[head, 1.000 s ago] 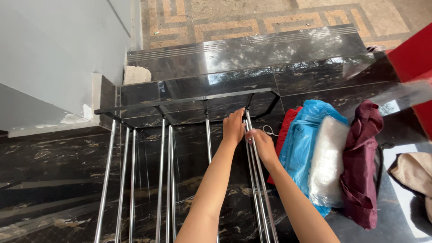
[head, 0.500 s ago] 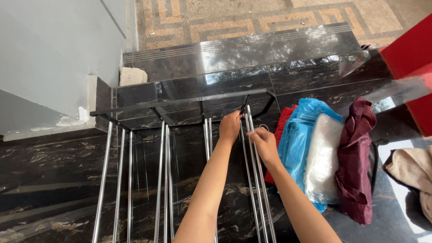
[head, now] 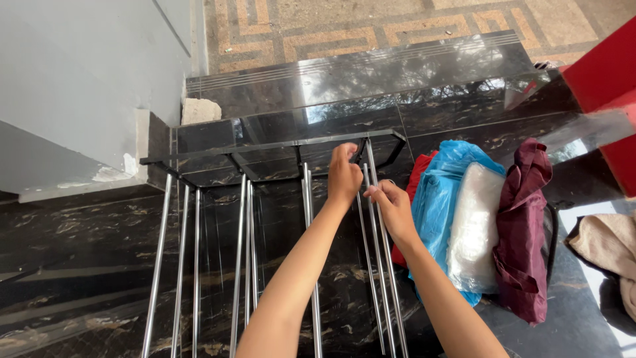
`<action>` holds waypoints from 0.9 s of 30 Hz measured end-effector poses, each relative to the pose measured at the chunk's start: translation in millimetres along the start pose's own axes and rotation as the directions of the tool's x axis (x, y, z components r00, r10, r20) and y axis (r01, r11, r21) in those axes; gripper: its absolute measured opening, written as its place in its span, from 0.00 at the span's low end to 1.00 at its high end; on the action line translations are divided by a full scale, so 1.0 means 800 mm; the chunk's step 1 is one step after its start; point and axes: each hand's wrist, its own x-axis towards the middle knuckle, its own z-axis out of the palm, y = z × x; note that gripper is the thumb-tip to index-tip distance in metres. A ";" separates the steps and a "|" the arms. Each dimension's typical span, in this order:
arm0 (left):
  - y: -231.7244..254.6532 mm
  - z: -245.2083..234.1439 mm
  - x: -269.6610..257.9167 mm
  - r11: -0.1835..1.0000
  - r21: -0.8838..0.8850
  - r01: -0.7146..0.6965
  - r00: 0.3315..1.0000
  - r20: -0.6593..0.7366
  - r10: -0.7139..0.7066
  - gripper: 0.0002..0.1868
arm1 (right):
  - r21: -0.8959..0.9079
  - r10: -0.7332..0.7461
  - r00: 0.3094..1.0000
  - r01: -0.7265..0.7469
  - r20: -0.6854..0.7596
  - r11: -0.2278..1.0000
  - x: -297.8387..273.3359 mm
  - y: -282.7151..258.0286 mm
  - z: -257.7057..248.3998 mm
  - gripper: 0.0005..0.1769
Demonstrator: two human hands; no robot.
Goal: The person assembles a metal rack by inserting vertical metal rods into a black plastic base and then attaching a black metal frame on top. The person handles the rods and frame by hand, aligning and securing them into place.
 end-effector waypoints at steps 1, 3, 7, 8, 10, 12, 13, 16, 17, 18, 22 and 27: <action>0.017 -0.008 -0.003 0.998 0.055 0.034 0.999 -0.023 -0.033 0.18 | -0.037 -0.012 1.000 0.012 -0.008 0.999 0.001 -0.001 -0.002 0.16; 0.052 -0.027 -0.023 0.993 0.116 0.004 1.000 0.000 -0.004 0.13 | -0.082 -0.011 1.000 0.009 -0.026 0.997 -0.004 -0.001 -0.005 0.16; 0.105 -0.075 -0.041 0.914 0.243 -0.326 0.944 0.142 0.299 0.13 | -0.087 0.004 0.999 -0.009 -0.050 0.996 -0.006 -0.001 -0.004 0.16; 0.114 -0.081 -0.038 0.862 0.294 -0.414 0.909 0.177 0.376 0.14 | -0.086 0.006 0.999 -0.010 -0.052 0.996 -0.007 -0.002 -0.004 0.17; 0.125 -0.085 -0.017 0.804 0.371 -0.465 0.881 0.101 0.462 0.18 | -0.091 0.001 0.999 -0.006 -0.052 0.996 -0.010 -0.004 -0.002 0.16; 0.127 -0.084 0.008 0.779 0.427 -0.460 0.876 0.076 0.476 0.21 | -0.094 0.006 0.999 -0.011 -0.050 0.995 -0.011 -0.008 0.000 0.15; 0.126 -0.083 0.019 0.783 0.444 -0.436 0.890 0.086 0.447 0.22 | -0.093 0.012 0.999 -0.017 -0.050 0.995 -0.009 -0.011 0.000 0.15; 0.113 -0.076 0.037 0.788 0.481 -0.385 0.920 0.127 0.371 0.19 | -0.121 0.011 0.999 -0.017 -0.047 0.992 -0.009 -0.016 -0.002 0.15; 0.107 -0.073 0.040 0.788 0.492 -0.370 0.927 0.141 0.347 0.18 | -0.136 0.006 0.999 -0.012 -0.043 0.991 -0.008 -0.017 -0.002 0.15; 0.102 -0.070 0.042 0.810 0.470 -0.352 0.935 0.134 0.329 0.16 | -0.129 -0.006 0.999 0.002 -0.035 0.992 -0.008 -0.018 0.000 0.15; 0.087 -0.060 0.047 0.848 0.416 -0.330 0.944 0.114 0.311 0.13 | -0.148 -0.049 0.999 0.045 -0.022 0.988 -0.007 -0.022 0.003 0.15; 0.083 -0.060 0.047 0.852 0.411 -0.323 0.946 0.119 0.301 0.13 | -0.162 -0.041 0.999 0.036 -0.028 0.986 -0.009 -0.030 0.006 0.15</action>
